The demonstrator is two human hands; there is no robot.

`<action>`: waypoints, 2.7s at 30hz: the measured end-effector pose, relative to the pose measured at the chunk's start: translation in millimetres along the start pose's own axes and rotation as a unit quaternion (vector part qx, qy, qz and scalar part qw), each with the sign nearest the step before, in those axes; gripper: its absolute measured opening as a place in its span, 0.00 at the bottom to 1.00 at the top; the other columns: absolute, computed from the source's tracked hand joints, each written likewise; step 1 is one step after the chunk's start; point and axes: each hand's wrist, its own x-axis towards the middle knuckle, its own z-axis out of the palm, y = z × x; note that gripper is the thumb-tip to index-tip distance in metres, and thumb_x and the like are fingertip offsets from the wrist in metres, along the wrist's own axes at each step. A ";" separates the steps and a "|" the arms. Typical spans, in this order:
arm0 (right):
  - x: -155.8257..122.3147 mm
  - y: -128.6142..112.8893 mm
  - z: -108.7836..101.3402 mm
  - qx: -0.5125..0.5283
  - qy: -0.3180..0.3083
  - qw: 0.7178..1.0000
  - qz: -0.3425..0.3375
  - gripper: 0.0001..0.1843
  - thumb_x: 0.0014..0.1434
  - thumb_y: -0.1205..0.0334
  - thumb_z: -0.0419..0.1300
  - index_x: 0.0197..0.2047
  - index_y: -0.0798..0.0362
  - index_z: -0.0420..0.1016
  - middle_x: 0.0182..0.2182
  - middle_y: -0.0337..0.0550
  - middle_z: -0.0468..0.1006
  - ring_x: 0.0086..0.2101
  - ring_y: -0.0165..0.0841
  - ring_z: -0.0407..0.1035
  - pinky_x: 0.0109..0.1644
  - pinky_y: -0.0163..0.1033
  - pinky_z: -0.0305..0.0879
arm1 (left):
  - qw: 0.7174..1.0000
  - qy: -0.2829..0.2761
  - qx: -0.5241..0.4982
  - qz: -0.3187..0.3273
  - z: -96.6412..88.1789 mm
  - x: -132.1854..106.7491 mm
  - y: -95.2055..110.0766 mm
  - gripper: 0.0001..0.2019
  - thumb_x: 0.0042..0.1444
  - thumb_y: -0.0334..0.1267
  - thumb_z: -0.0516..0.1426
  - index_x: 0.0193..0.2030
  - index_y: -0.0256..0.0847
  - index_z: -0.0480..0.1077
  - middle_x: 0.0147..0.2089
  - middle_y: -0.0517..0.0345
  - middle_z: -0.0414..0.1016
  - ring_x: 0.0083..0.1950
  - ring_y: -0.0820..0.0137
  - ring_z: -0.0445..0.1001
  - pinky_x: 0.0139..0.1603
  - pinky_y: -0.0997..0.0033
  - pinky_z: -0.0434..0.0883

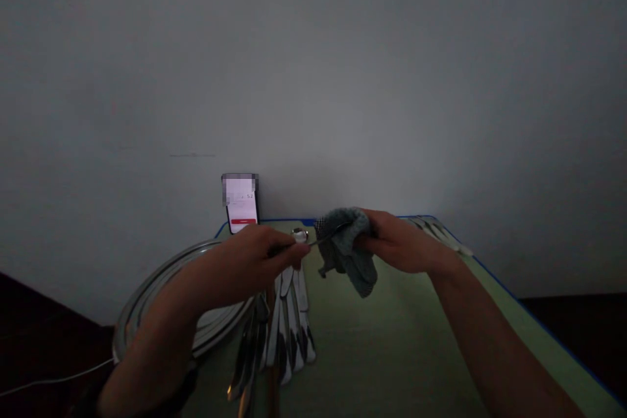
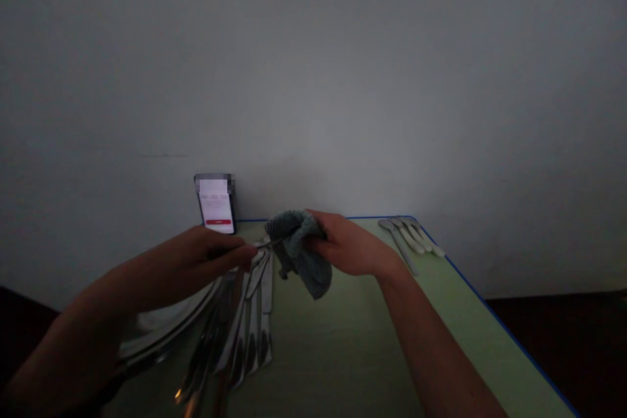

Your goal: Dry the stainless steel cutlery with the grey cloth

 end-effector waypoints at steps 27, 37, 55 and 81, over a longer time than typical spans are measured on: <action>-8.0 -39.6 12.6 -0.279 -0.063 0.957 0.045 0.06 0.56 0.63 0.53 0.33 0.53 0.71 0.29 0.40 0.76 0.30 0.31 0.67 0.34 0.35 0.56 | 0.993 0.007 0.066 0.102 11.8 6.1 16.7 0.14 0.61 0.40 0.44 0.39 0.38 0.68 0.33 0.57 0.72 0.34 0.72 0.69 0.34 0.74 0.63; -15.0 -18.6 -13.4 -0.173 -0.070 0.978 0.091 0.10 0.56 0.58 0.53 0.37 0.50 0.73 0.27 0.36 0.76 0.25 0.28 0.67 0.28 0.32 0.60 | 0.996 0.009 -0.004 0.094 -0.9 -3.9 0.2 0.14 0.61 0.37 0.44 0.47 0.39 0.67 0.32 0.59 0.71 0.31 0.75 0.67 0.32 0.76 0.63; -19.8 -35.2 -14.9 -0.095 -0.108 0.985 0.090 0.07 0.56 0.63 0.54 0.33 0.53 0.73 0.28 0.37 0.76 0.29 0.28 0.70 0.31 0.32 0.63 | 0.975 -0.098 -0.196 0.034 -13.0 -19.5 -5.6 0.13 0.60 0.42 0.46 0.36 0.37 0.67 0.20 0.67 0.56 0.18 0.81 0.55 0.16 0.83 0.55; -9.1 -39.3 -0.2 -0.110 -0.112 0.987 -0.013 0.10 0.57 0.63 0.54 0.41 0.52 0.72 0.29 0.35 0.75 0.26 0.25 0.66 0.30 0.30 0.60 | 0.996 -0.008 -0.047 0.072 -6.5 -12.2 10.3 0.14 0.60 0.43 0.44 0.36 0.40 0.68 0.25 0.63 0.66 0.25 0.77 0.63 0.25 0.79 0.61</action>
